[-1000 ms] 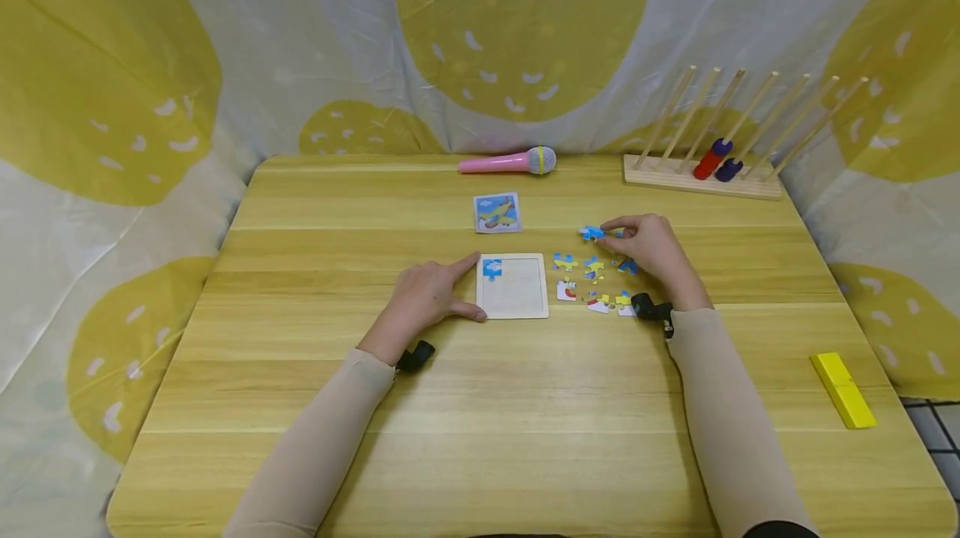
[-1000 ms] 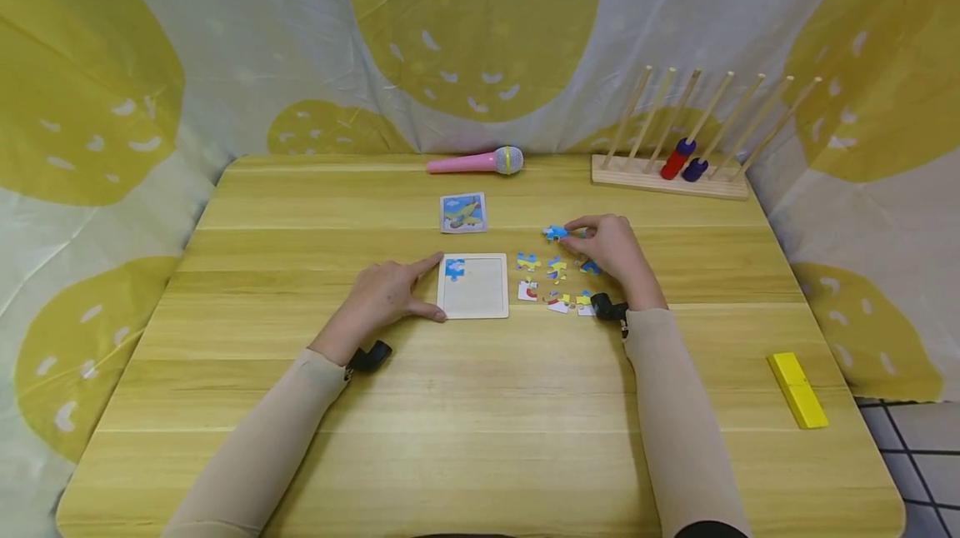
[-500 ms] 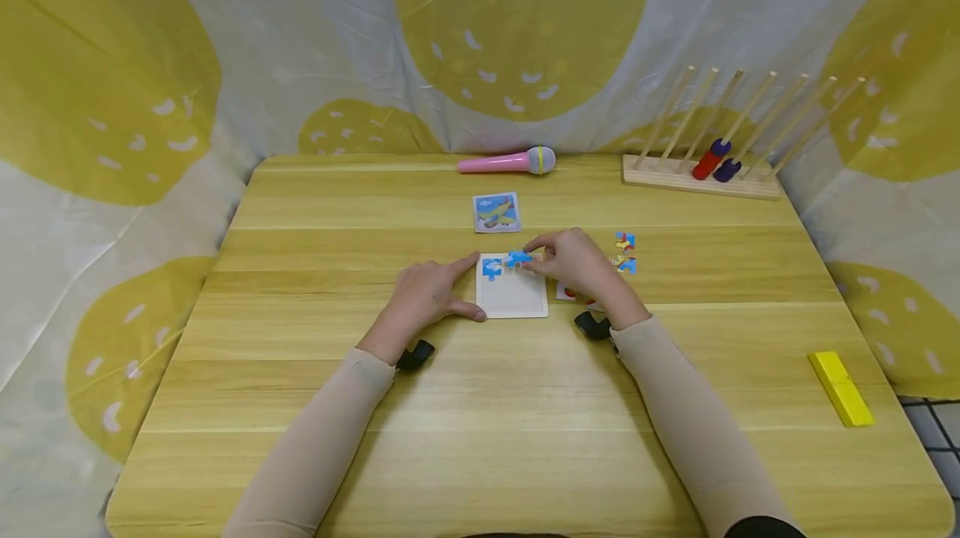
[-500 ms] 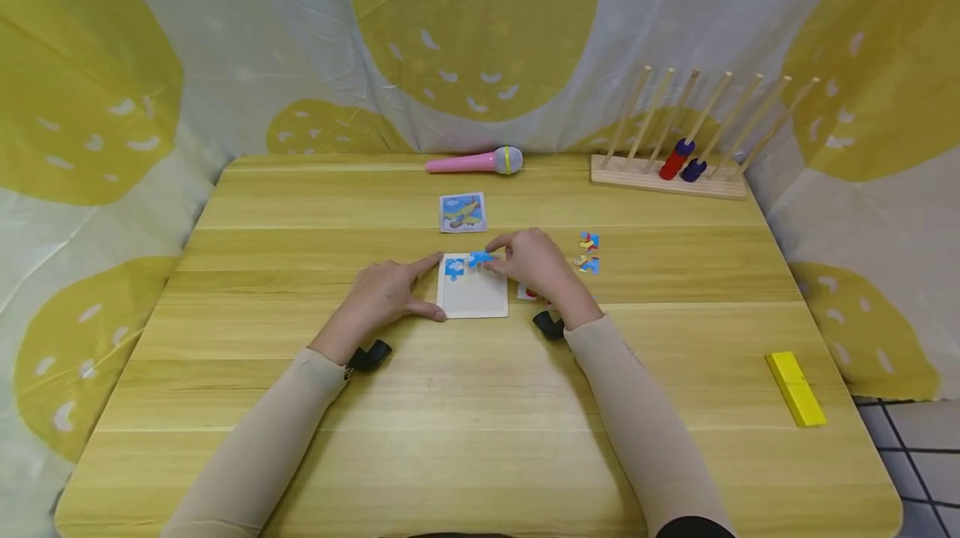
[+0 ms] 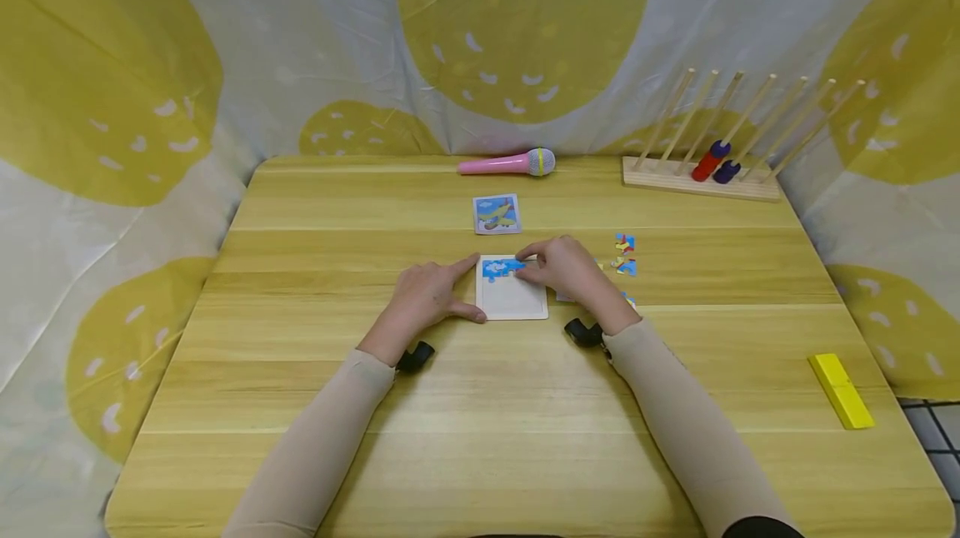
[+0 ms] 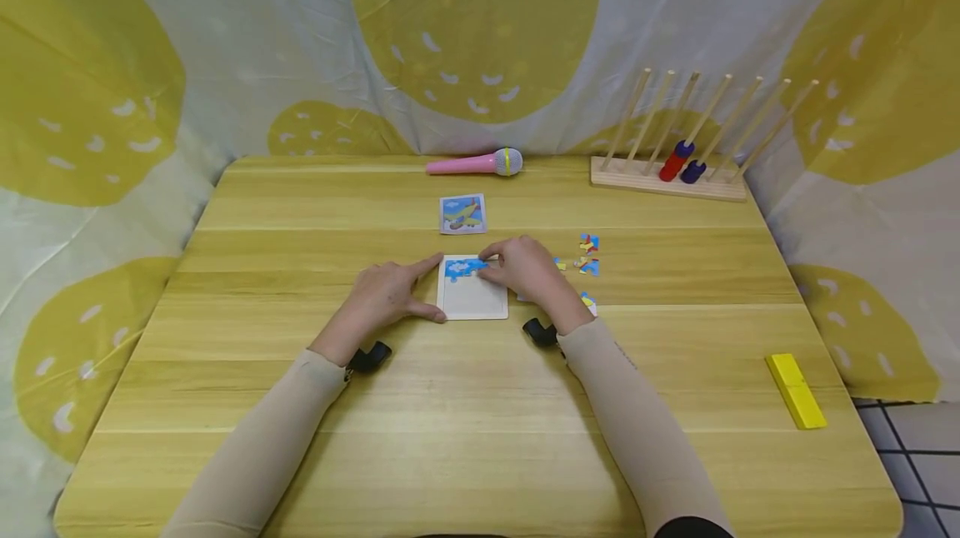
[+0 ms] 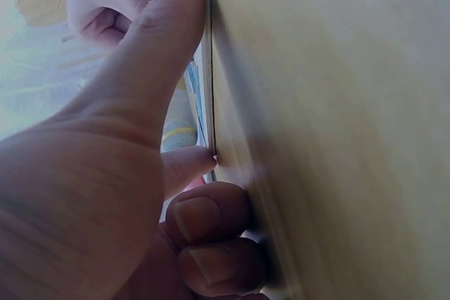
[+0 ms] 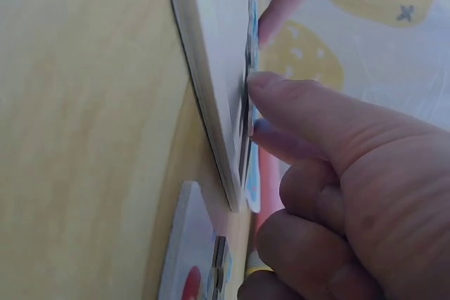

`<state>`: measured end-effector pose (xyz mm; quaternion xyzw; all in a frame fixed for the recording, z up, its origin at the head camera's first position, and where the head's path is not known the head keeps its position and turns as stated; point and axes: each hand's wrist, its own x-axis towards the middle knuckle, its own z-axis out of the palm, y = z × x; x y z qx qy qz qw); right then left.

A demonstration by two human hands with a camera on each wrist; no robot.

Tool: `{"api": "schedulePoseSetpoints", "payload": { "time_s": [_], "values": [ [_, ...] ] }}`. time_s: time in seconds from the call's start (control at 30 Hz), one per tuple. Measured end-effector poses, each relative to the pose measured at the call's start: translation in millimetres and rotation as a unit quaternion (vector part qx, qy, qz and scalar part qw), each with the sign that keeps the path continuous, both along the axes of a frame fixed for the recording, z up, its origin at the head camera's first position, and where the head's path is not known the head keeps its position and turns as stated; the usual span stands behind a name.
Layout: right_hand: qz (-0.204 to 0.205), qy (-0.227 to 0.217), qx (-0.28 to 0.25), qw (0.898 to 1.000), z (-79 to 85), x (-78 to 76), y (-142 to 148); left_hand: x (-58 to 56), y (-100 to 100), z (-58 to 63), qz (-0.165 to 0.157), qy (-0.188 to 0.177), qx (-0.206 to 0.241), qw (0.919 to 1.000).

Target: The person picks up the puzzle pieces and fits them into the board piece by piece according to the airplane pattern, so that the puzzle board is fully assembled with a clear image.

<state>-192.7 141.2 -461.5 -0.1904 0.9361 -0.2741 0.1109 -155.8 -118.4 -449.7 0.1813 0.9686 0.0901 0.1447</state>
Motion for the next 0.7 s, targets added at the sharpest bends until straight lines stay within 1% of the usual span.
{"api": "schedulePoseSetpoints", "payload": {
  "time_s": [0.33,0.57,0.7],
  "values": [
    [0.006,0.009,0.007,1.000,-0.1,3.4,-7.0,0.6,-0.1,-1.0,-0.002,0.007,-0.004,1.0000],
    [0.004,0.037,0.024,0.999,-2.0,6.9,-13.2,0.8,0.1,-1.6,-0.002,0.007,-0.002,1.0000],
    [-0.003,0.030,0.024,0.999,-0.7,7.9,-15.4,0.5,-0.1,-1.6,-0.001,0.007,0.000,1.0000]
  ]
}}
